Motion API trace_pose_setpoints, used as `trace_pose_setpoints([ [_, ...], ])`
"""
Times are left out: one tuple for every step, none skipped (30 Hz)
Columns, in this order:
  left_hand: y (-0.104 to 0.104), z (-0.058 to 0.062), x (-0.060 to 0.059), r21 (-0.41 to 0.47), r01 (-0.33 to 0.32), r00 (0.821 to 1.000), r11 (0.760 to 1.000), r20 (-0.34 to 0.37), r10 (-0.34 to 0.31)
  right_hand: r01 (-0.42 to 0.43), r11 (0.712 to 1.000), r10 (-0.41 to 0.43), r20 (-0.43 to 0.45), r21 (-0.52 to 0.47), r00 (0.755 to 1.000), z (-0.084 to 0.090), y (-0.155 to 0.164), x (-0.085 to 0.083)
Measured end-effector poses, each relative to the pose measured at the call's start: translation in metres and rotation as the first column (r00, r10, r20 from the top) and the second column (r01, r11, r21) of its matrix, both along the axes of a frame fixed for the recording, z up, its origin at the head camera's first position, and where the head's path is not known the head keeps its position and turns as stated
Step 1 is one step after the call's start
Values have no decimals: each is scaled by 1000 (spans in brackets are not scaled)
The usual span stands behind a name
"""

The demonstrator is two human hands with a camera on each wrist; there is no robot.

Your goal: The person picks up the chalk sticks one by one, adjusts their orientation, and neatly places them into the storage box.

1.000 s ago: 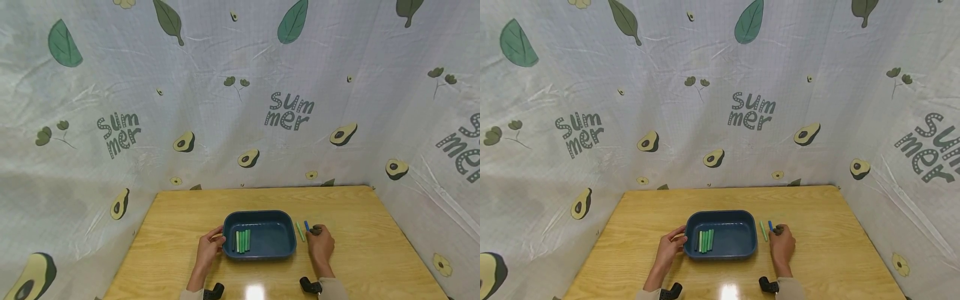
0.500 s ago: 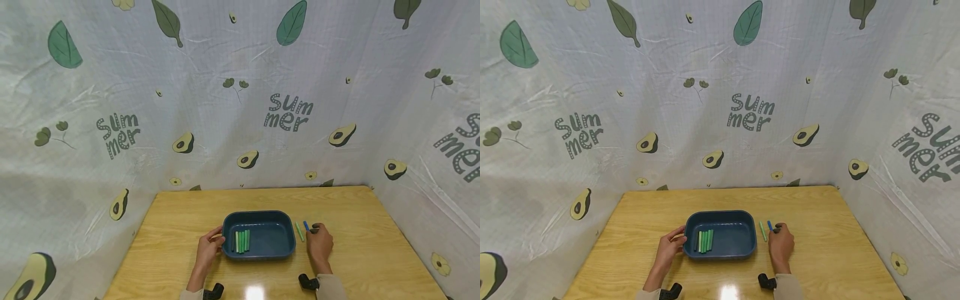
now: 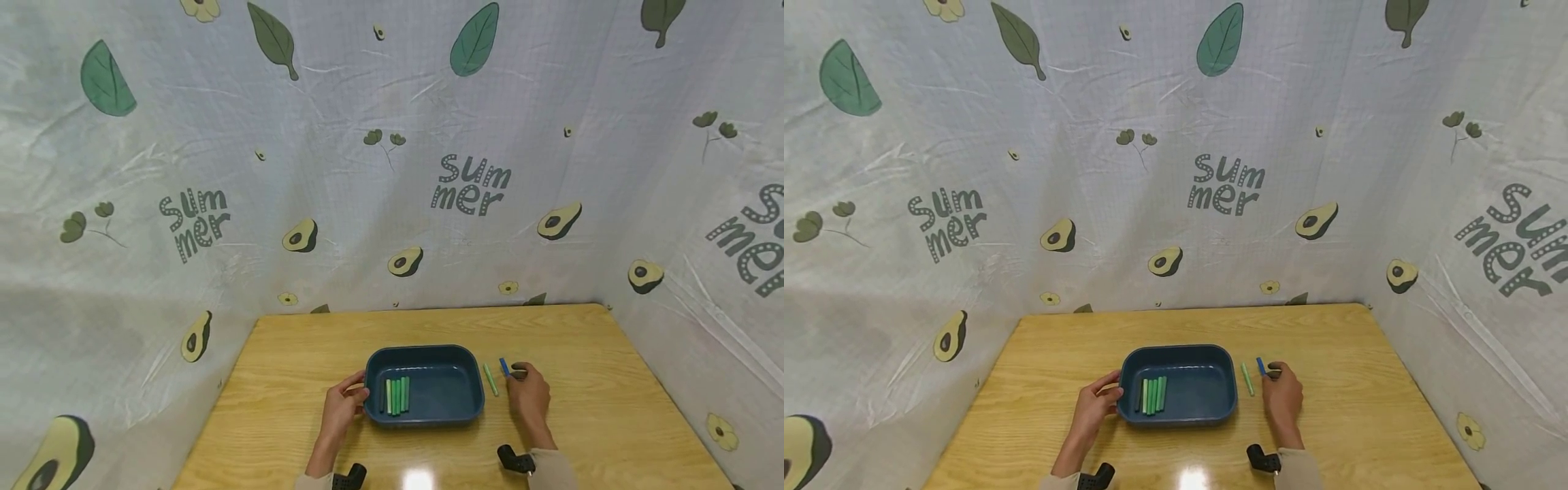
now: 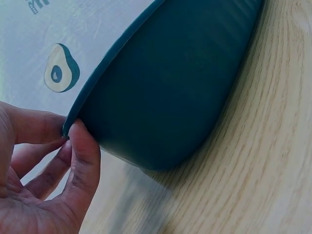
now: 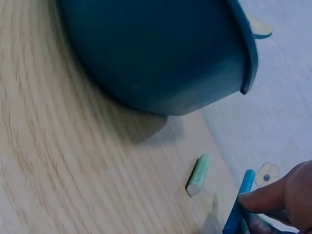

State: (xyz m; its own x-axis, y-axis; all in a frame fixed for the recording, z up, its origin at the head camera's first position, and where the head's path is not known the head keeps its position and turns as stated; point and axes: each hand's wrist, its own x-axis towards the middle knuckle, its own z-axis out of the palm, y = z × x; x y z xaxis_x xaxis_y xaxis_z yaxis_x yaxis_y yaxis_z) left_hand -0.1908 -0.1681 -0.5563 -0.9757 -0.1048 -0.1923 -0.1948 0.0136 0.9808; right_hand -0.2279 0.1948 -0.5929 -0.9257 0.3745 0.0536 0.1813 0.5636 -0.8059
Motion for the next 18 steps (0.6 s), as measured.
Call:
trace_pose_setpoints([
  [-1,-4,-2,-3,-3,1000,1000,-1,3,-10,1000,10,9,-4,1000,1,0,-1],
  [-2,-7,-3,-7,-6,1000,1000,-1,6,-22,1000,22,16,-9,1000,3,-1,-1],
  [-4,-11,-4,-11,-10,1000,1000,-2,10,-30,999,31,21,-12,999,4,-1,-1],
  [-4,-14,-4,-13,-12,1000,1000,-3,12,-36,999,36,26,-14,999,5,0,0],
  [-3,-16,-5,-14,-15,1000,1000,-5,14,-42,999,42,30,-16,999,7,0,1],
  [-3,-18,-5,-18,-17,1000,1000,-8,17,-49,999,50,30,-19,998,8,1,1],
  [-3,-19,-5,-21,-21,1000,1000,-11,20,-56,998,56,28,-19,998,9,1,2],
  [-3,-20,-5,-22,-23,1000,999,-14,23,-65,998,65,20,-21,998,11,2,2],
  [-3,-21,-6,-22,-26,1000,999,-17,26,-67,997,68,13,-25,998,13,2,2],
  [-3,-21,-6,-23,-28,999,999,-21,27,-71,997,71,6,-27,997,14,2,3],
  [-3,-21,-6,-24,-28,999,999,-24,28,-73,997,73,-1,-29,997,16,3,3],
  [-3,-21,-6,-25,-28,999,999,-26,27,-72,997,72,-5,-33,997,17,3,3],
  [-3,-21,-6,-24,-27,999,999,-27,27,-71,997,71,-6,-38,997,19,3,3],
  [-3,-21,-6,-22,-28,999,999,-28,27,-69,996,69,-3,-47,998,21,4,3],
  [-3,-21,-6,-20,-29,999,999,-27,28,-68,996,68,2,-58,998,22,4,3],
  [-3,-22,-6,-20,-28,999,999,-28,28,-71,995,72,9,-74,997,23,5,3],
  [-3,-22,-6,-17,-29,999,999,-25,29,-76,993,77,16,-89,997,25,5,3],
  [-3,-22,-6,-17,-29,999,999,-23,29,-79,991,83,26,-107,996,26,5,3],
])
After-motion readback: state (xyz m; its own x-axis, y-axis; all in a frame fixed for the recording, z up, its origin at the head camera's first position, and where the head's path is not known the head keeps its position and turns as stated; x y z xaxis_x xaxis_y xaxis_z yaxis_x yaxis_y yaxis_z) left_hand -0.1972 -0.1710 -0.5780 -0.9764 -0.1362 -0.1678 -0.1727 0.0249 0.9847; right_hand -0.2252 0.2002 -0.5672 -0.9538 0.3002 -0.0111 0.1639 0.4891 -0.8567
